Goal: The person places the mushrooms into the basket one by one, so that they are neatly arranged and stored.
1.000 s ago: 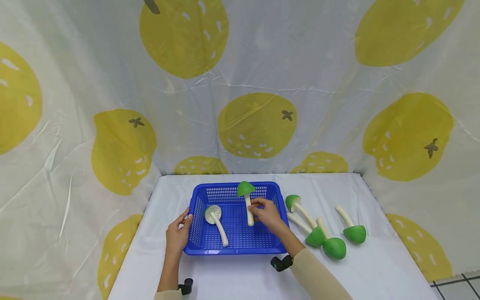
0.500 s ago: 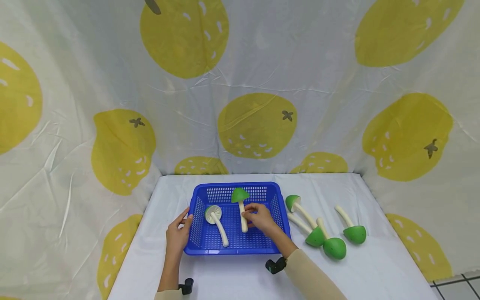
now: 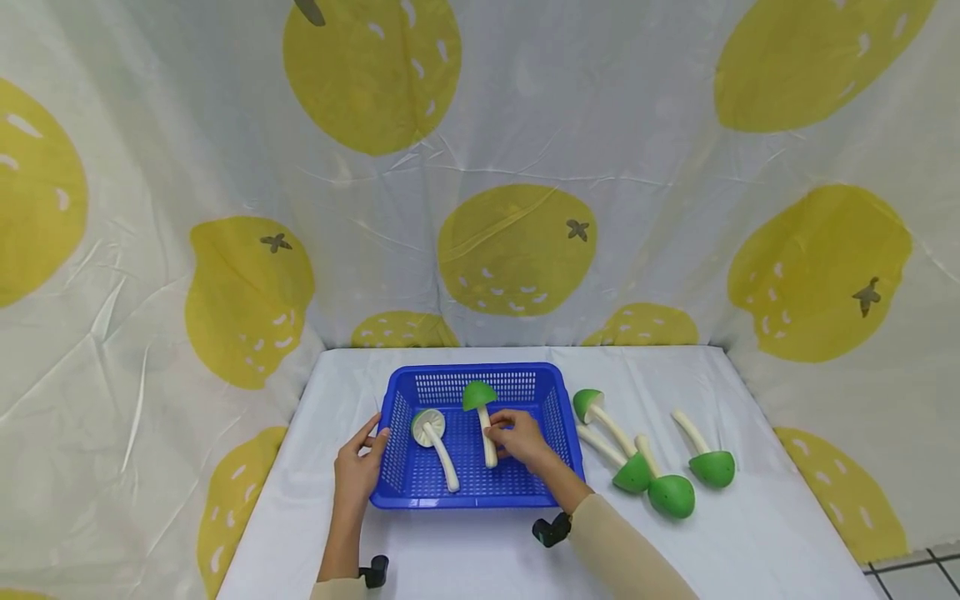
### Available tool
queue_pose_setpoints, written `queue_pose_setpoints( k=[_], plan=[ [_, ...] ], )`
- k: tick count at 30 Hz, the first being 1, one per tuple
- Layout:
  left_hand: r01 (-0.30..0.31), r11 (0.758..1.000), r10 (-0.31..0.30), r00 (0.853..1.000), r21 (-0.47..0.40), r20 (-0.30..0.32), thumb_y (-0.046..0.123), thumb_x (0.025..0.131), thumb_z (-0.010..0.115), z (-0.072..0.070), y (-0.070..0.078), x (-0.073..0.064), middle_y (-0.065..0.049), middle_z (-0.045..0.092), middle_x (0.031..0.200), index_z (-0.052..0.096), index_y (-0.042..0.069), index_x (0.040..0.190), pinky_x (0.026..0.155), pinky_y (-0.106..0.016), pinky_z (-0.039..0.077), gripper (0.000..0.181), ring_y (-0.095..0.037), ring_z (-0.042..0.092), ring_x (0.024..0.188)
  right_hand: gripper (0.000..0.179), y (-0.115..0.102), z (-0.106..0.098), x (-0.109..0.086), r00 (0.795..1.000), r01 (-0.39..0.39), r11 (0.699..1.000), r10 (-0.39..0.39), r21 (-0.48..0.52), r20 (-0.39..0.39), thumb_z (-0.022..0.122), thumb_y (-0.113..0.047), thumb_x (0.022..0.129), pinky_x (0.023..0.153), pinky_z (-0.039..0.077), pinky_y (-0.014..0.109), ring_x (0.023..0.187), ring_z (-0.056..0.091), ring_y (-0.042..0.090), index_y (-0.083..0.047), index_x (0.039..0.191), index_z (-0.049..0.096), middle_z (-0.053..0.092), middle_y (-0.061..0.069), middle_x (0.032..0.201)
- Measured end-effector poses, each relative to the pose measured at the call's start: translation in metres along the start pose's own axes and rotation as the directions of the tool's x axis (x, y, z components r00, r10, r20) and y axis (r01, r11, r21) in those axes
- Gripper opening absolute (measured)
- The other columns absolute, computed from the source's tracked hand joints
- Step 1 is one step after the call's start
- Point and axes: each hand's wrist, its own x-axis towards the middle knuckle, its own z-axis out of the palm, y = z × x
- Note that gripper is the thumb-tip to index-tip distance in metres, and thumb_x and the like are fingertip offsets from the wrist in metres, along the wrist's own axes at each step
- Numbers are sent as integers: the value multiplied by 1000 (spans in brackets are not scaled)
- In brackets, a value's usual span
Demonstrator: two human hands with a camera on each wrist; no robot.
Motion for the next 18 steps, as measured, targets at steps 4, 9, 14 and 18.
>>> queue_pose_setpoints(
  k=[4, 9, 14, 18],
  plan=[
    [-2, 1000, 2, 1000, 5, -1, 44, 99, 68, 0, -1, 0, -5, 62, 94, 64, 24, 143, 60, -24, 47, 48, -12, 56, 62, 23, 2, -2, 2, 1000, -14, 1000, 13, -23, -28, 70, -10, 96, 68, 61, 38, 78, 70, 18, 3, 114, 69, 70, 15, 106],
    [-2, 1000, 2, 1000, 5, -3, 44, 99, 68, 0, 0, -1, -5, 62, 95, 63, 25, 143, 62, -25, 47, 48, -12, 56, 62, 23, 4, -3, 4, 999, -18, 998, 15, -59, -46, 72, -8, 94, 65, 61, 35, 76, 70, 18, 3, 114, 69, 70, 15, 103],
    [-3, 1000, 3, 1000, 19, -6, 42, 99, 68, 0, 1, -1, -6, 63, 96, 63, 25, 144, 66, -27, 46, 48, -14, 57, 65, 22, 6, -2, 3, 999, -25, 994, 21, -106, -40, 72, -9, 93, 64, 60, 34, 74, 70, 18, 3, 112, 70, 70, 13, 97],
    [-3, 999, 3, 1000, 33, -6, 41, 100, 67, 0, 1, 0, -6, 65, 96, 63, 25, 144, 71, -29, 46, 47, -15, 57, 71, 20, 8, -1, 2, 999, -24, 992, 20, -128, -33, 72, -8, 93, 63, 60, 32, 73, 69, 18, 3, 110, 70, 71, 12, 93]
  ],
)
